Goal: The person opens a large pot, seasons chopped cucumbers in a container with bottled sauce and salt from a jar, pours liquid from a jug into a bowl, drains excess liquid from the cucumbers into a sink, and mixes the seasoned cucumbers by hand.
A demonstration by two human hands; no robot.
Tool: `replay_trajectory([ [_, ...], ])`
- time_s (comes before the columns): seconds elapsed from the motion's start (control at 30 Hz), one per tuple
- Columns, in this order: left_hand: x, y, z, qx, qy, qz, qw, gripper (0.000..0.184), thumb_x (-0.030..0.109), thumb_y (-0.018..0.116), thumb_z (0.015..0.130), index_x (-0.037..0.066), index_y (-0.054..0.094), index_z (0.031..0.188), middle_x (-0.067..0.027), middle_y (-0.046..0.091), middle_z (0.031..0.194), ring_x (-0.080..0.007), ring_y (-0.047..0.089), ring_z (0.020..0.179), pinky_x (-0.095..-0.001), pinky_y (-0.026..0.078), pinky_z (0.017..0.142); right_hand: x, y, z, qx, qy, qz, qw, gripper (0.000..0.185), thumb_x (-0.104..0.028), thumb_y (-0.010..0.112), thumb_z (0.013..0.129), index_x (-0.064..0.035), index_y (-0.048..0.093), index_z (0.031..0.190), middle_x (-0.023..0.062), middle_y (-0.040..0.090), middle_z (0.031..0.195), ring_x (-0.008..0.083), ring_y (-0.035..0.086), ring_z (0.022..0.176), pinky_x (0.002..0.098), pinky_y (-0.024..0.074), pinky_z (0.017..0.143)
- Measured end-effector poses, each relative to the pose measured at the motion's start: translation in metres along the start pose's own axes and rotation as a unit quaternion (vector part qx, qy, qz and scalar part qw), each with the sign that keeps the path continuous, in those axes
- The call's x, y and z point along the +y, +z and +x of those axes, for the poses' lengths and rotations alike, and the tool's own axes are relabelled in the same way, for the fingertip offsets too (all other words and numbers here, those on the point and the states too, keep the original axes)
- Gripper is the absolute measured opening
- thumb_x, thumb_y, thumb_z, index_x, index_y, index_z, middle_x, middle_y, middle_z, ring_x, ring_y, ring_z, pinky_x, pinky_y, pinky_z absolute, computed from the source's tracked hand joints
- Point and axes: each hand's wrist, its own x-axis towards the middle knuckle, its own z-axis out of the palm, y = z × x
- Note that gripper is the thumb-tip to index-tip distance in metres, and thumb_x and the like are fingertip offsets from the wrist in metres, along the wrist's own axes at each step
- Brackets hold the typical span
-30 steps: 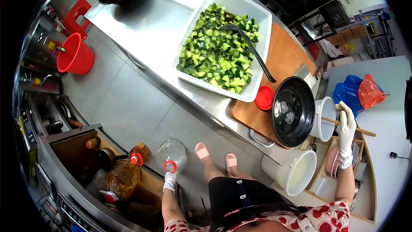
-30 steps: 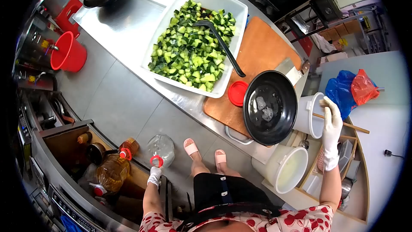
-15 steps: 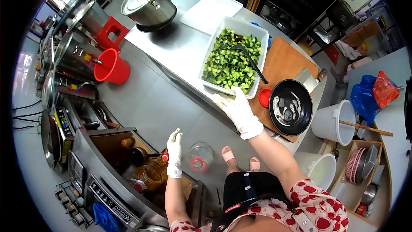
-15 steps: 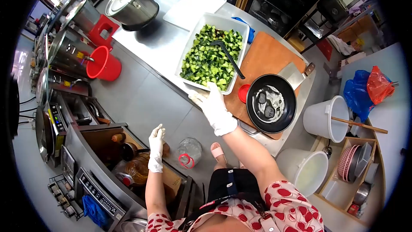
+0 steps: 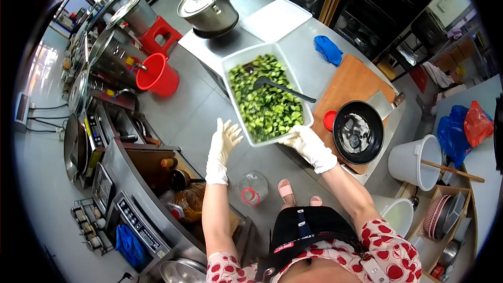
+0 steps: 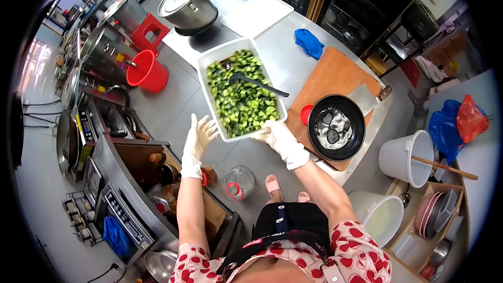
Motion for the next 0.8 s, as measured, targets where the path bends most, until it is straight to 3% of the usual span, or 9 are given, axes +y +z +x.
replay_trajectory([
  [0.17,-0.013,0.005,-0.048,-0.007,0.038,-0.010,0.999,0.083,0.061,0.049,0.088,0.003,0.029,0.142,-0.0144,0.043,0.137,-0.0269,0.044,0.124,-0.0489,0.037,0.100,0.026,-0.017,-0.023,-0.092,0.092,-0.116,0.985,0.024,-0.007,0.050,0.083,0.0052,0.052,0.104,0.0197,0.064,0.086,0.0320,0.067,0.070,0.0332,0.0560,0.057],
  [0.3,-0.056,-0.023,-0.104,0.073,0.071,-0.059,0.993,0.054,0.034,0.064,0.084,0.002,0.049,0.125,-0.0091,0.059,0.113,-0.0211,0.058,0.100,-0.0399,0.044,0.091,0.048,-0.020,-0.044,-0.141,0.146,-0.181,0.962,0.018,-0.008,0.052,0.082,0.0077,0.058,0.090,0.0188,0.065,0.077,0.0301,0.067,0.070,0.0314,0.0544,0.055],
  [0.37,-0.081,-0.017,-0.134,0.141,0.144,-0.110,0.973,0.028,0.019,0.065,0.077,0.002,0.061,0.100,-0.0059,0.064,0.095,-0.0187,0.060,0.091,-0.0321,0.047,0.084,0.062,-0.030,-0.046,-0.148,0.189,-0.203,0.949,0.017,-0.008,0.051,0.083,0.0072,0.057,0.090,0.0202,0.065,0.075,0.0302,0.068,0.066,0.0311,0.0559,0.055],
  [0.5,-0.118,-0.007,-0.196,0.191,0.233,-0.131,0.945,0.056,0.014,0.062,0.074,-0.004,0.047,0.124,-0.0086,0.058,0.113,-0.0211,0.057,0.103,-0.0331,0.046,0.091,0.085,-0.046,-0.057,-0.164,0.268,-0.214,0.925,0.017,-0.010,0.053,0.086,0.0048,0.058,0.091,0.0185,0.066,0.079,0.0292,0.068,0.067,0.0315,0.0565,0.057],
  [0.57,-0.147,-0.018,-0.222,0.199,0.248,-0.155,0.935,0.057,0.014,0.062,0.073,-0.003,0.046,0.125,-0.0099,0.057,0.115,-0.0221,0.057,0.104,-0.0339,0.046,0.092,0.088,-0.044,-0.077,-0.169,0.301,-0.216,0.913,0.017,-0.012,0.056,0.087,0.0035,0.058,0.093,0.0175,0.066,0.081,0.0290,0.068,0.066,0.0312,0.0566,0.057],
  [0.6,-0.160,-0.018,-0.233,0.212,0.262,-0.166,0.927,0.057,0.014,0.061,0.073,-0.003,0.046,0.126,-0.0102,0.057,0.115,-0.0224,0.057,0.104,-0.0343,0.046,0.092,0.083,-0.045,-0.085,-0.218,0.318,-0.237,0.892,0.025,-0.019,0.061,0.088,0.0015,0.057,0.103,0.0175,0.066,0.093,0.0272,0.067,0.079,0.0314,0.0561,0.067],
  [0.67,-0.183,-0.015,-0.259,0.238,0.289,-0.185,0.909,0.058,0.014,0.061,0.073,-0.003,0.045,0.126,-0.0108,0.056,0.116,-0.0231,0.056,0.105,-0.0351,0.046,0.092,0.080,-0.049,-0.098,-0.196,0.077,-0.501,0.839,0.037,-0.018,0.065,0.086,-0.0002,0.052,0.115,0.0171,0.063,0.104,0.0263,0.064,0.088,0.0335,0.0538,0.074],
  [0.77,-0.199,0.010,-0.305,0.281,0.326,-0.207,0.878,0.058,0.013,0.060,0.073,-0.004,0.044,0.126,-0.0118,0.055,0.116,-0.0240,0.056,0.105,-0.0363,0.046,0.093,0.056,-0.019,-0.146,-0.188,-0.458,-0.652,0.574,0.062,-0.011,0.071,0.079,-0.0046,0.042,0.133,0.0182,0.052,0.124,0.0276,0.053,0.110,0.0378,0.0459,0.090],
  [0.8,-0.210,0.016,-0.318,0.290,0.338,-0.227,0.866,0.057,0.013,0.061,0.073,-0.004,0.045,0.125,-0.0121,0.055,0.115,-0.0245,0.056,0.104,-0.0367,0.047,0.092,0.045,-0.001,-0.161,-0.255,-0.478,-0.666,0.512,0.073,-0.008,0.074,0.072,-0.0048,0.040,0.137,0.0181,0.047,0.130,0.0302,0.045,0.119,0.0396,0.0396,0.097],
])
